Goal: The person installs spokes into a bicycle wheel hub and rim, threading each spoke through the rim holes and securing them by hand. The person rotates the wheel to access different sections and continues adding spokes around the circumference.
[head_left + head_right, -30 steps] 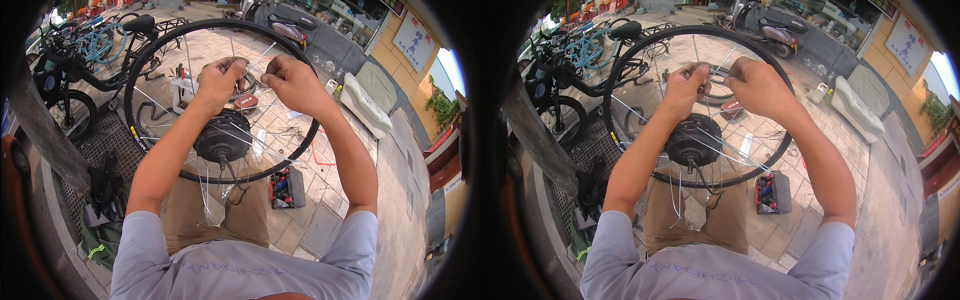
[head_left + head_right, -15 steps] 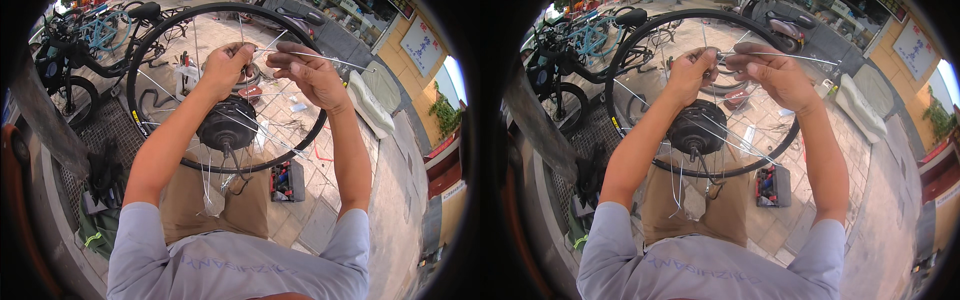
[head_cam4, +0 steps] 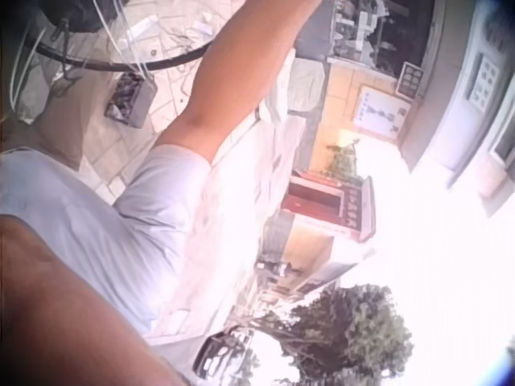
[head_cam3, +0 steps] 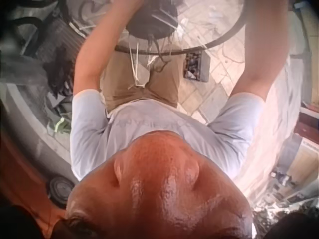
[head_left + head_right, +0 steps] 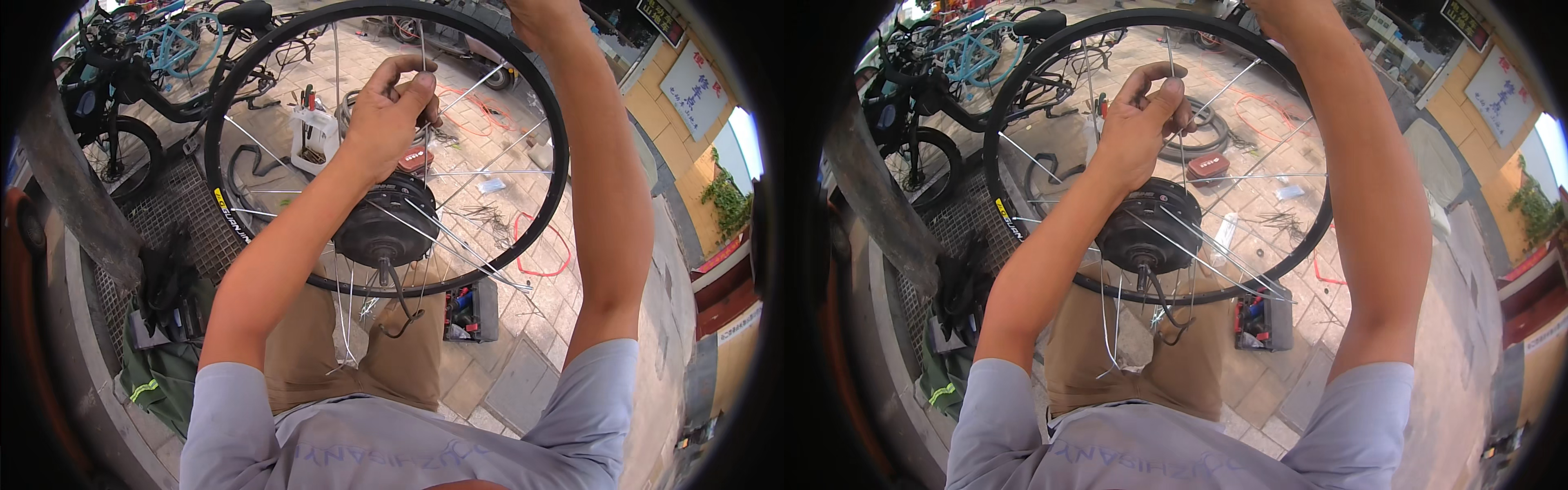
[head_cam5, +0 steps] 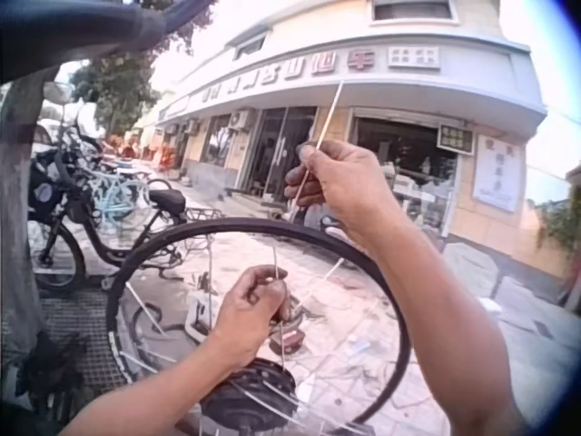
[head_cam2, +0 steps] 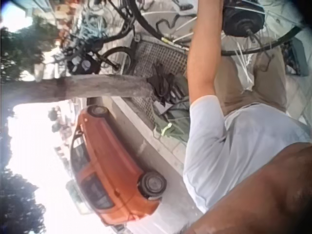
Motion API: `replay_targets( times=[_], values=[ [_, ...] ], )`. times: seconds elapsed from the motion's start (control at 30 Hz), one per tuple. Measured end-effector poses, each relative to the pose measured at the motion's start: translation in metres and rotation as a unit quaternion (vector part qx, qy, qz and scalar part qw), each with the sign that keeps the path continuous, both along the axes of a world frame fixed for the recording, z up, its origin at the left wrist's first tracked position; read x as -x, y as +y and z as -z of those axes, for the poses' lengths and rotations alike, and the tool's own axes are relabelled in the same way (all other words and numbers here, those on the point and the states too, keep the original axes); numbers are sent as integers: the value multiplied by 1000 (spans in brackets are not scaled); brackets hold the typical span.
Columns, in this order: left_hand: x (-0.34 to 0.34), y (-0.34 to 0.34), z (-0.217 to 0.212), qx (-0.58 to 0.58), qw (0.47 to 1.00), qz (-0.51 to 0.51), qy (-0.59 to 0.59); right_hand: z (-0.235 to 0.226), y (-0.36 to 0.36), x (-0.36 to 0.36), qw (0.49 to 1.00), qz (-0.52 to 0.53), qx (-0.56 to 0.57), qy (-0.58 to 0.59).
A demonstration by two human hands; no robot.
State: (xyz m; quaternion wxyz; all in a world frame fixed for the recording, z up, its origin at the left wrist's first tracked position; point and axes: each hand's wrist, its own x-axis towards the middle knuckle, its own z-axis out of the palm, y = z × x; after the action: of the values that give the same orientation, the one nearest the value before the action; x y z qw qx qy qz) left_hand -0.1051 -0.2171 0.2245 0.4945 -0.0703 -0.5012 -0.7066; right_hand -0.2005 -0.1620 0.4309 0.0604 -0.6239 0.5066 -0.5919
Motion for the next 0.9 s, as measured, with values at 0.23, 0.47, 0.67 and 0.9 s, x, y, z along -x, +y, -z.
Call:
replay_targets(
  times=[0.23, 0.47, 0.67, 0.9],
  values=[
    [-2, -5, 4, 5, 1000, 6, 2, 11, -18, -1, 997, -17, -63, -33],
    [-1, -6, 4, 0, 1000, 2, 0, 12, -25, 9, 994, 5, -91, 56],
    [2, -7, 5, 2, 1000, -20, -16, 16, -23, 7, 996, -24, -88, 7],
    [4, -11, 7, 12, 1000, -21, -8, 19, -25, -2, 996, -16, -89, 0]
  ],
)
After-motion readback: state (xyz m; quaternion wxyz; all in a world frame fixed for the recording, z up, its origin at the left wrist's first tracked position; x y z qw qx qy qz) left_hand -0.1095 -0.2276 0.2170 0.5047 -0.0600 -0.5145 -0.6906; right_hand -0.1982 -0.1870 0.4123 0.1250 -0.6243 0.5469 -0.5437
